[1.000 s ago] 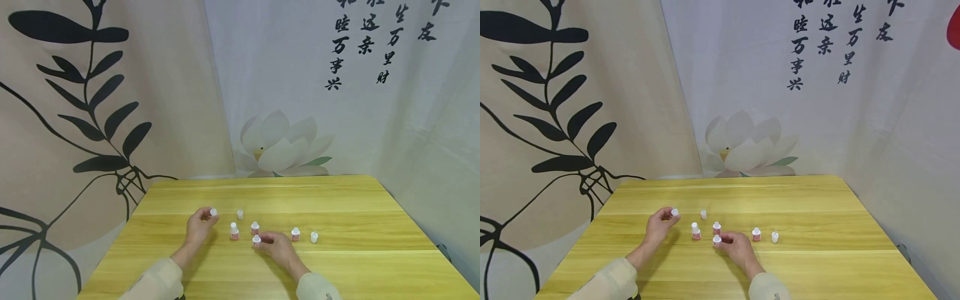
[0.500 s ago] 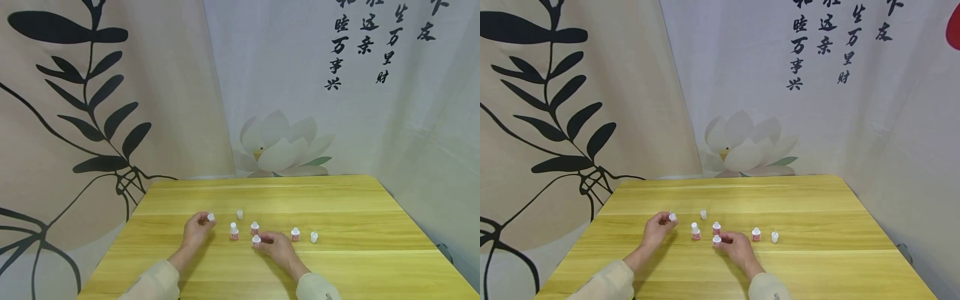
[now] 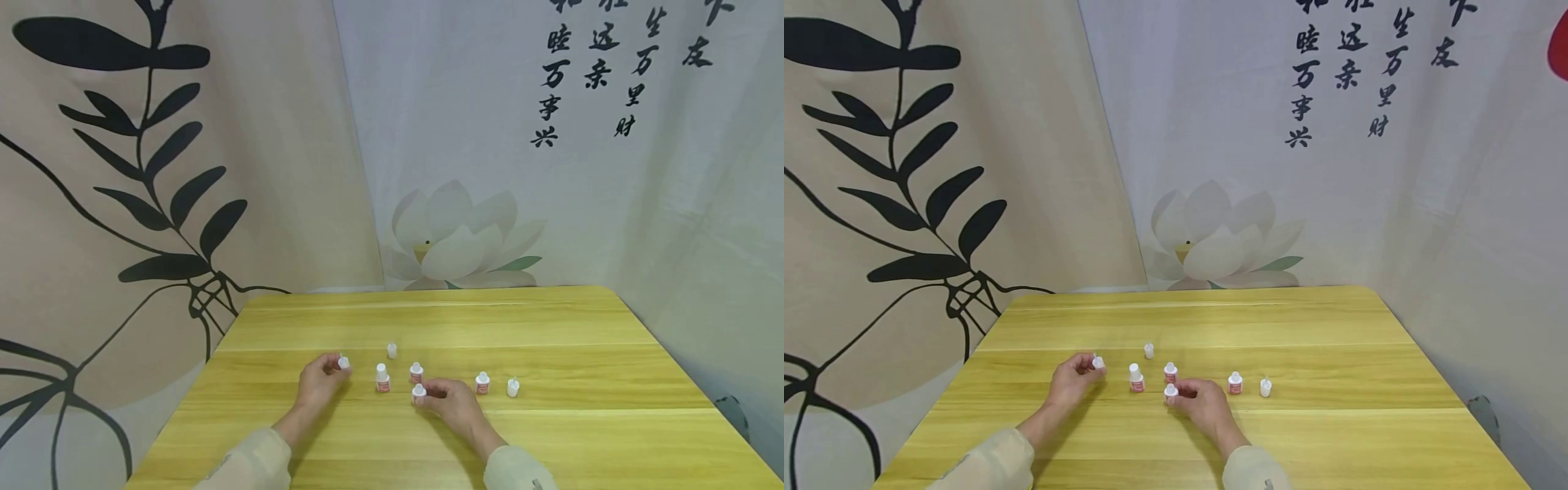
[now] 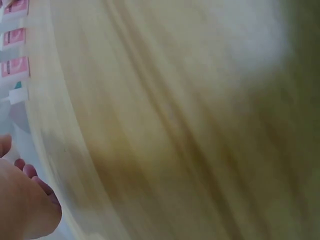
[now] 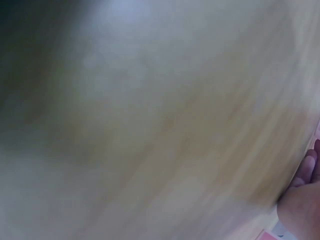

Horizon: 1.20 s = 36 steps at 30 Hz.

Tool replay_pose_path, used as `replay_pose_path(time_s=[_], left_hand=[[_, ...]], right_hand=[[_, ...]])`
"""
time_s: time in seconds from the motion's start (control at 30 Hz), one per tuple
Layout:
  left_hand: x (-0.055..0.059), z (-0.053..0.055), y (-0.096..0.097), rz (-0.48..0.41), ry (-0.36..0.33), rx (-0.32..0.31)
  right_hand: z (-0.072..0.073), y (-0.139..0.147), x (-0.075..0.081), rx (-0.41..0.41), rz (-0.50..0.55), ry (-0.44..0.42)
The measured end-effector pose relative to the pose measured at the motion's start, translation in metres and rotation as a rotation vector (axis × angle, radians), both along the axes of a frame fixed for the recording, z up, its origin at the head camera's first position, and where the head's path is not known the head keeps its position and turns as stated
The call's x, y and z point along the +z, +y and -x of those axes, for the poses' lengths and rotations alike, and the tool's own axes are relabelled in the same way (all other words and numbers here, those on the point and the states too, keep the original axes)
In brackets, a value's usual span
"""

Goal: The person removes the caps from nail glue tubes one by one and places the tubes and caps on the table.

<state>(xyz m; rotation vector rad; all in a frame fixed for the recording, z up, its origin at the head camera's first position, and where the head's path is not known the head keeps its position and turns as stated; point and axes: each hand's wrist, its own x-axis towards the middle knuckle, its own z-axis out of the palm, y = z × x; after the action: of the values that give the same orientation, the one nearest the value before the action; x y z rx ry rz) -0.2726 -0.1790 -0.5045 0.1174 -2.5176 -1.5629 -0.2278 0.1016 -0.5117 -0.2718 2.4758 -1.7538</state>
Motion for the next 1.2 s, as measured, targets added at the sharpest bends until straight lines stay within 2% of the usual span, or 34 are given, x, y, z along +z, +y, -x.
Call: replay_pose_path(time_s=[0.3, 1.2], left_hand=[[-0.004, 0.0, -0.006, 0.031, -0.049, -0.017], [-0.011, 0.003, -0.01, 0.166, -0.07, -0.099]], right_hand=[[0.001, 0.001, 0.0, 0.001, -0.014, -0.003], [0.001, 0.001, -0.002, 0.006, -0.009, -0.006]])
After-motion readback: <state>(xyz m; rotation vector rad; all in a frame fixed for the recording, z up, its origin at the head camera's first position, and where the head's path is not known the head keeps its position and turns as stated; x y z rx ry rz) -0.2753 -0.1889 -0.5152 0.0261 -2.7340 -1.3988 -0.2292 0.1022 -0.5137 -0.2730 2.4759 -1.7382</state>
